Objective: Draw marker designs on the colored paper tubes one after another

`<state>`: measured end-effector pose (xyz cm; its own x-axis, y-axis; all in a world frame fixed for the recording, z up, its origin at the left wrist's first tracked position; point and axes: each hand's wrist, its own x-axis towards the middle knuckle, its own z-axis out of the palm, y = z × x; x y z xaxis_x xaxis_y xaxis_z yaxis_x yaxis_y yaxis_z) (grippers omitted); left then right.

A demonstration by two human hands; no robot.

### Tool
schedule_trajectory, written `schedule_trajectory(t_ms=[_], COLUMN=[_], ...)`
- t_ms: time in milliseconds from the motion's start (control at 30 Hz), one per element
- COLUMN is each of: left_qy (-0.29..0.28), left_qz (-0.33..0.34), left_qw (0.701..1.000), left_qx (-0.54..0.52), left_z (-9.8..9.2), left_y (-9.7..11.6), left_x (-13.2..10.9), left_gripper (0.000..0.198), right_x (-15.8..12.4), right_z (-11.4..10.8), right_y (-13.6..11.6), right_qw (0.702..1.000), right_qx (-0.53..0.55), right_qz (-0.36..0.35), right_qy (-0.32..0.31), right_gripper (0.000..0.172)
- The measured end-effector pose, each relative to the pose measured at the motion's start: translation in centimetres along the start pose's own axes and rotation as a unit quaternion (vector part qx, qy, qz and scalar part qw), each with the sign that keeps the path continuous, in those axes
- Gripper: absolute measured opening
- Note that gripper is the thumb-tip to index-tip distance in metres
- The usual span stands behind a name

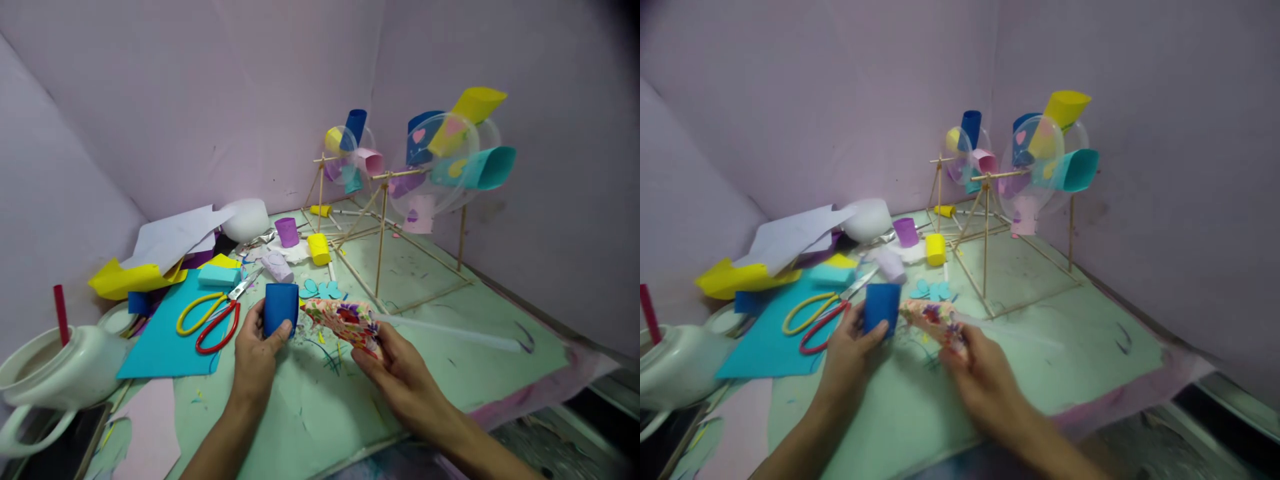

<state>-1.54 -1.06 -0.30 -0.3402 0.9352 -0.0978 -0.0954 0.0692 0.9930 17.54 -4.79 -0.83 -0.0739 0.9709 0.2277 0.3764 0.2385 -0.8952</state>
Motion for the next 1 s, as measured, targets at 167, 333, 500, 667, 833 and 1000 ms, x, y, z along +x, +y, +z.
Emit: schedule_trajectory(t_ms=[167, 333, 500, 667, 833, 1000], left_qy=[-0.008, -0.008, -0.010, -0.001, -0.014, -0.008], left_qz=[0.006, 0.022, 0.038, 0.030, 0.027, 0.029], left_qw=[0.999, 0.999, 0.998, 0.998, 0.998, 0.999], left_qx=[0.034, 0.047, 0.048, 0.052, 0.047, 0.045], left_z=[0.00, 0.09, 0.02, 0.06, 0.08, 0.03], left_y=[0.40, 0.43, 0.19, 0.30, 0.35, 0.35], left_x=[-0.21, -0.19, -0.08, -0.15, -0.17, -0.08], left_gripper=[0.072, 0.071, 0.070, 0.071, 0.070, 0.068], right_x=[0.02, 0.34, 0.53, 0.44, 0.37, 0.44], right_z=[0.23, 0.38, 0.57, 0.66, 0.69, 0.71], right_y=[-0.09, -0.56, -0.69, -0.64, -0.68, -0.73], right_qw=[0.996, 0.995, 0.994, 0.992, 0.992, 0.993], right_qx=[-0.067, -0.076, -0.089, -0.103, -0.105, -0.101], right_qz=[-0.052, -0.070, -0.069, -0.067, -0.063, -0.066], right_qy=[0.001, -0.004, 0.002, 0.002, -0.007, -0.010], right_gripper=[0.020, 0.026, 0.022, 0.023, 0.023, 0.024])
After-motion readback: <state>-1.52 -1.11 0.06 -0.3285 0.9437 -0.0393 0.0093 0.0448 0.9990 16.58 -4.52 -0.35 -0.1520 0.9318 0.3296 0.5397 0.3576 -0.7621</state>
